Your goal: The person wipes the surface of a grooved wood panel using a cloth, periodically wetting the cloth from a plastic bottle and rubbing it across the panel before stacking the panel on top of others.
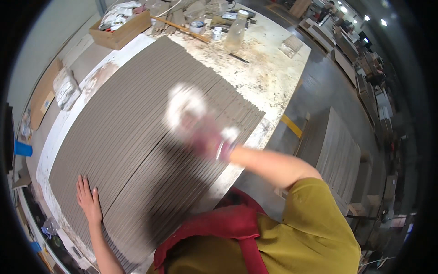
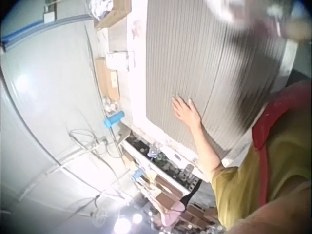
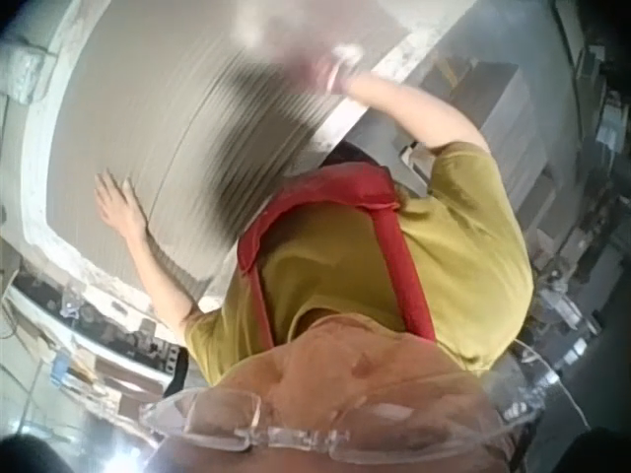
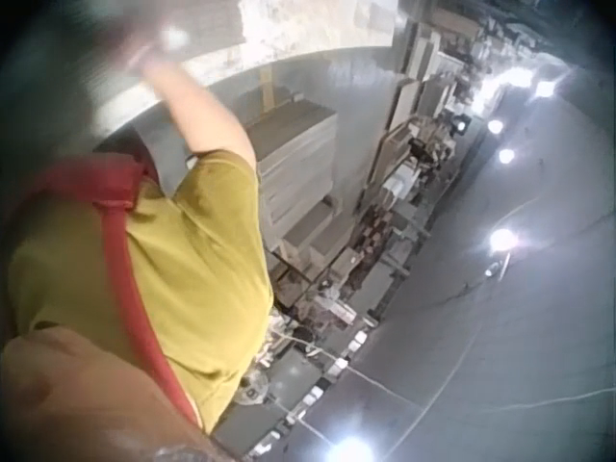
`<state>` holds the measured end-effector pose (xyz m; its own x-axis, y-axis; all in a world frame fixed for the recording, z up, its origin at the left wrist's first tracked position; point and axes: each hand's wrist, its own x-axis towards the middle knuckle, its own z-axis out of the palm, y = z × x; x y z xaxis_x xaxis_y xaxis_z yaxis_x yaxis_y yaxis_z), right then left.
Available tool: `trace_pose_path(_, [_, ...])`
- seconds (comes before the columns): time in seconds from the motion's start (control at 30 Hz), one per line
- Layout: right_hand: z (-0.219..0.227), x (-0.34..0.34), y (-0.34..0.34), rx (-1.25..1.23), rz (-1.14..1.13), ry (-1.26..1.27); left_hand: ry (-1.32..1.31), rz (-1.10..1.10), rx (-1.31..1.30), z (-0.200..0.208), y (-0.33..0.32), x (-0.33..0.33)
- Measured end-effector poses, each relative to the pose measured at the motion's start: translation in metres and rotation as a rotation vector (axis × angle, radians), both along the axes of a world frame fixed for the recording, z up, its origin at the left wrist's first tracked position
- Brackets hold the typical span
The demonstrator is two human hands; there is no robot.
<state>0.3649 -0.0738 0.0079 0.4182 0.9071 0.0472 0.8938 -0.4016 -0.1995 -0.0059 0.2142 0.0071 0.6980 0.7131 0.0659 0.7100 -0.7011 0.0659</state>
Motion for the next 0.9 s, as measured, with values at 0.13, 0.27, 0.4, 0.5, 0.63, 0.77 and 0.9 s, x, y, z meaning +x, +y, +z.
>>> trace_pose_path(0.13, [-0.007, -0.009, -0.020, 0.342, 0.420, -0.144, 0.001, -0.026, -0.003, -0.001, 0.003, -0.003])
trace_pose_path(0.27, [0.014, 0.092, -0.038, 0.153, -0.044, -0.392, 0.046, -0.033, 0.012, -0.002, 0.002, -0.001])
trace_pose_path(0.4, [-0.011, 0.038, -0.015, -0.261, 0.036, -0.203, 0.058, -0.039, 0.015, -0.004, 0.006, 0.000])
trace_pose_path(0.5, [0.014, 0.031, 0.000, 0.203, 0.303, -0.133, 0.067, -0.020, 0.018, -0.001, 0.003, -0.005])
trace_pose_path(0.63, [0.018, 0.107, -0.047, 0.160, -0.198, -0.129, 0.050, -0.041, 0.003, 0.000, 0.002, 0.000])
trace_pose_path(0.77, [0.009, 0.039, -0.015, 0.302, -0.046, -0.219, 0.075, -0.031, 0.021, -0.002, 0.004, 0.003])
trace_pose_path(0.9, [0.037, 0.027, -0.014, 0.515, 0.177, -0.125, 0.037, -0.149, 0.111, 0.016, -0.022, 0.008])
